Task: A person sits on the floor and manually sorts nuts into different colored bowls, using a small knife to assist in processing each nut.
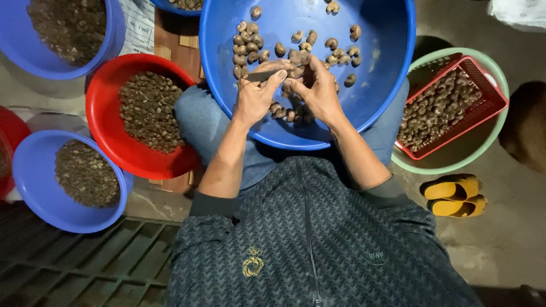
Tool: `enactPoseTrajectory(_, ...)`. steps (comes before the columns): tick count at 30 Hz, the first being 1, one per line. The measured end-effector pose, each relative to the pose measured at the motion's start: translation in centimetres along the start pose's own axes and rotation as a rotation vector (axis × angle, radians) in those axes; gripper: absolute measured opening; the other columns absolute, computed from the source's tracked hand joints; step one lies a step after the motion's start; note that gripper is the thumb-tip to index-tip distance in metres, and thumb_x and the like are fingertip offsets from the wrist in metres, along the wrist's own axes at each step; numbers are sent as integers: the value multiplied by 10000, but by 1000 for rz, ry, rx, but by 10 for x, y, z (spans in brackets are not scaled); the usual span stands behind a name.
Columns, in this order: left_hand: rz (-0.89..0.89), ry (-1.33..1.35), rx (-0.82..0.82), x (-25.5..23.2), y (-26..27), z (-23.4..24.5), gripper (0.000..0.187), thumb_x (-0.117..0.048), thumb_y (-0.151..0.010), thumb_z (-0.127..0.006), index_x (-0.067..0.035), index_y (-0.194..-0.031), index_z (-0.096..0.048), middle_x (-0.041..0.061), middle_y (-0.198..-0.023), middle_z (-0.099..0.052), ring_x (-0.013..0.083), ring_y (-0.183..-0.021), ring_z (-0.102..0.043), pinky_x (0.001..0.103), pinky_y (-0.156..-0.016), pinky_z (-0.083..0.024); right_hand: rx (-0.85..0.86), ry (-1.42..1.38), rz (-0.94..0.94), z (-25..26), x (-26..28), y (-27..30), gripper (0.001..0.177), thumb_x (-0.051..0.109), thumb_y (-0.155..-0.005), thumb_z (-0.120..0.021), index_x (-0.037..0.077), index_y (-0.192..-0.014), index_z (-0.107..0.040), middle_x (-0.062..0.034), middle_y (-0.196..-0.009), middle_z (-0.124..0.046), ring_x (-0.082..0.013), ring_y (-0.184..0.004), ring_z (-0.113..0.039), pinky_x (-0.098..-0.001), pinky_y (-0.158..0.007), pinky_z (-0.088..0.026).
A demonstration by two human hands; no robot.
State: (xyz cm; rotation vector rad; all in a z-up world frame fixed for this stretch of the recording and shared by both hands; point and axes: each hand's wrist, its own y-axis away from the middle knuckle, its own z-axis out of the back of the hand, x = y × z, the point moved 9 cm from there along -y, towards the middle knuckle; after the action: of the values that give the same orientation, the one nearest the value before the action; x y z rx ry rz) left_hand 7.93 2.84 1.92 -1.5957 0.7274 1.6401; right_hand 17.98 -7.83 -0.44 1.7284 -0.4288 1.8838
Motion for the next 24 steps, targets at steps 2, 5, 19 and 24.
enactPoseTrajectory(2,14,18,-46,3,1,3,165,-34,-977,-680,35,-1118,-730,118,-1177,-742,198,-1023,-716,278,-903,-598,-6,29,2,0,0,0,403,24,-926,-773,33,-1280,-580,-44,-1010,-707,-110,-831,-642,-264,-753,-552)
enactPoseTrajectory(5,-23,-86,-87,-1,0,9,186,-89,-1002,-659,0,-1151,-727,88,-1076,-772,159,-914,-719,269,-821,-606,-8,48,18,-1,1,0,419,44,-932,-779,31,-1298,-575,-51,-1010,-723,-124,-816,-671,-275,-734,-572)
enactPoseTrajectory(19,11,52,21,6,-2,0,162,-35,-1000,-639,37,-1117,-725,123,-1213,-724,214,-1080,-705,297,-932,-601,8,-39,15,-3,2,2,386,14,-960,-737,30,-1289,-537,-83,-1048,-704,-152,-865,-704,-285,-775,-593)
enactPoseTrajectory(24,81,25,-31,13,-1,7,180,-123,-1011,-669,-44,-1155,-743,45,-1022,-692,137,-852,-560,269,-742,-474,8,-34,-19,-3,-2,2,397,20,-971,-726,25,-1318,-534,-53,-995,-672,-114,-798,-636,-261,-723,-566)
